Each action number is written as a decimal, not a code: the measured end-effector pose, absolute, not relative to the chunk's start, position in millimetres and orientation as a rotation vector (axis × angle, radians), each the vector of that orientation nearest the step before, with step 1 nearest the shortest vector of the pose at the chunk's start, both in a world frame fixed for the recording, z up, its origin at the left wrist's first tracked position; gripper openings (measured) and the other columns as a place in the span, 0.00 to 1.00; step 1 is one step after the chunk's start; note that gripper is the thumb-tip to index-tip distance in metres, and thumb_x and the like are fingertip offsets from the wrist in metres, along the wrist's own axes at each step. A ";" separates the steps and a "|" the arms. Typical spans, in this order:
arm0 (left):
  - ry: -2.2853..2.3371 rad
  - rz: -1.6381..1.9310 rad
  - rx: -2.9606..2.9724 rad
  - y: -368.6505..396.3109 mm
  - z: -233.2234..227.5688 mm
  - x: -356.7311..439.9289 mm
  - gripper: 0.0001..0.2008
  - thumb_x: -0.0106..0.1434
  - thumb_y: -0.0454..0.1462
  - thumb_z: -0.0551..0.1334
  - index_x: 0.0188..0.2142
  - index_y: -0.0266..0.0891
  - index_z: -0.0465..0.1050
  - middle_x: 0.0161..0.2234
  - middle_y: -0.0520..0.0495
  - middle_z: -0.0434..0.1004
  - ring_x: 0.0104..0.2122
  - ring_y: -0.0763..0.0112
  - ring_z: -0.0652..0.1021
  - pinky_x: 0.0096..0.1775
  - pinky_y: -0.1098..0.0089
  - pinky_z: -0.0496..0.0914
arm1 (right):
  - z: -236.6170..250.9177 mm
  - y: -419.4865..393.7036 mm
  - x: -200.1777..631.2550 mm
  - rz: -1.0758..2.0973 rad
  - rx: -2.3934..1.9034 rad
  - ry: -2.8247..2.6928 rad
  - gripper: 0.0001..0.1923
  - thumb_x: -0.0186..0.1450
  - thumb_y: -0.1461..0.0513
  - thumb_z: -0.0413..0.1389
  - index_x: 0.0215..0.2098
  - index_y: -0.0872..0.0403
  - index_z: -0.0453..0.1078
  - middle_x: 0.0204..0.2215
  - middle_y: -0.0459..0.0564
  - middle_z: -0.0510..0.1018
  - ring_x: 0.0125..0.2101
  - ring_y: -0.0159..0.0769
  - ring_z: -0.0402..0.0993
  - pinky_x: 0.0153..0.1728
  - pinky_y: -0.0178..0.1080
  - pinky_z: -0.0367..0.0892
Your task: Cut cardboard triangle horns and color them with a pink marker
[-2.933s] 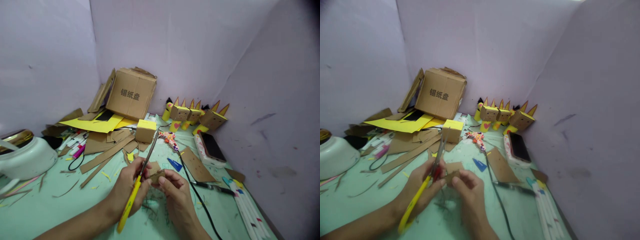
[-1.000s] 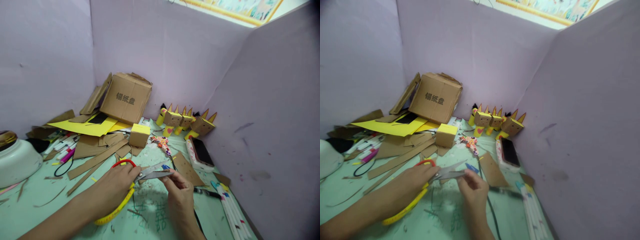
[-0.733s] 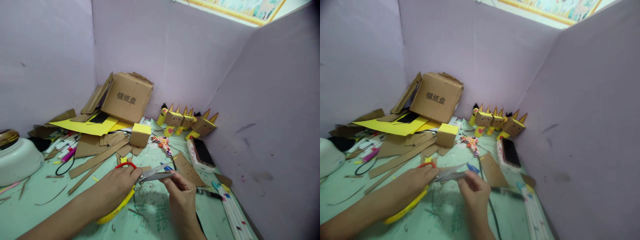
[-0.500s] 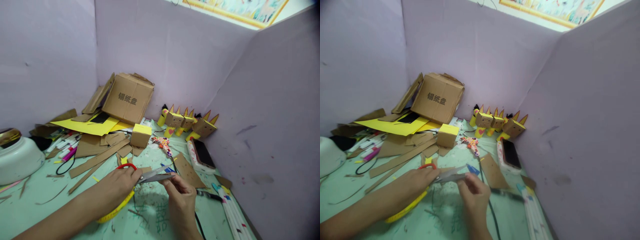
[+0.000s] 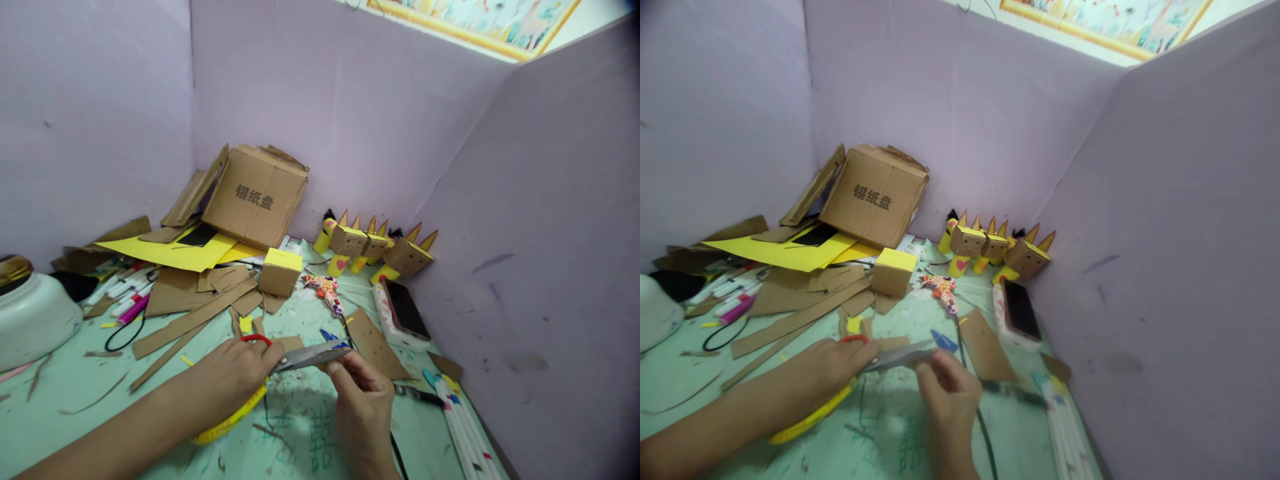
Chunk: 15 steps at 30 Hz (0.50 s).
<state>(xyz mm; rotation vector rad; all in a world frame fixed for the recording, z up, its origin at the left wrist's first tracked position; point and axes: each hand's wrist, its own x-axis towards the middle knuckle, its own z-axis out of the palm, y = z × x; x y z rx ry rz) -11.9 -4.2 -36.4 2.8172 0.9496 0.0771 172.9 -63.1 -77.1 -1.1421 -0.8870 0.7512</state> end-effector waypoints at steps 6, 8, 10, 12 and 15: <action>0.932 0.020 2.901 -3.1 -34.0 -12.1 0.24 0.56 0.23 0.45 0.50 0.40 0.60 0.32 0.45 0.75 0.28 0.59 0.76 0.29 0.63 0.68 | -80.4 -62.2 174.1 0.772 -1.123 -0.917 0.03 0.54 0.65 0.59 0.25 0.55 0.76 0.21 0.43 0.74 0.25 0.31 0.67 0.28 0.32 0.63; 0.925 0.008 2.924 -3.8 -33.8 -12.6 0.23 0.56 0.23 0.45 0.49 0.38 0.61 0.31 0.44 0.75 0.28 0.58 0.75 0.29 0.63 0.68 | -83.2 -62.0 174.9 0.771 -1.113 -0.893 0.03 0.54 0.65 0.59 0.25 0.55 0.76 0.20 0.42 0.73 0.25 0.31 0.66 0.28 0.32 0.62; 0.928 -0.001 2.921 -4.5 -32.8 -13.5 0.23 0.55 0.22 0.45 0.48 0.36 0.62 0.31 0.43 0.75 0.28 0.59 0.75 0.30 0.63 0.68 | -85.7 -61.7 175.8 0.768 -1.120 -0.866 0.02 0.53 0.65 0.60 0.26 0.55 0.76 0.20 0.42 0.73 0.24 0.30 0.66 0.28 0.32 0.62; 0.928 0.027 2.859 -4.2 -30.8 -14.8 0.21 0.55 0.23 0.46 0.46 0.37 0.64 0.31 0.44 0.75 0.29 0.63 0.75 0.32 0.66 0.67 | -86.9 -60.8 176.2 0.784 -1.115 -0.849 0.02 0.53 0.65 0.60 0.25 0.55 0.76 0.20 0.43 0.73 0.24 0.31 0.66 0.28 0.32 0.62; 0.872 0.169 2.659 -0.2 -29.5 -17.5 0.16 0.58 0.27 0.48 0.42 0.41 0.66 0.29 0.49 0.73 0.28 0.69 0.74 0.32 0.72 0.66 | -85.6 -58.4 174.7 0.838 -1.068 -0.800 0.04 0.50 0.63 0.61 0.26 0.56 0.76 0.21 0.44 0.75 0.24 0.32 0.68 0.29 0.34 0.64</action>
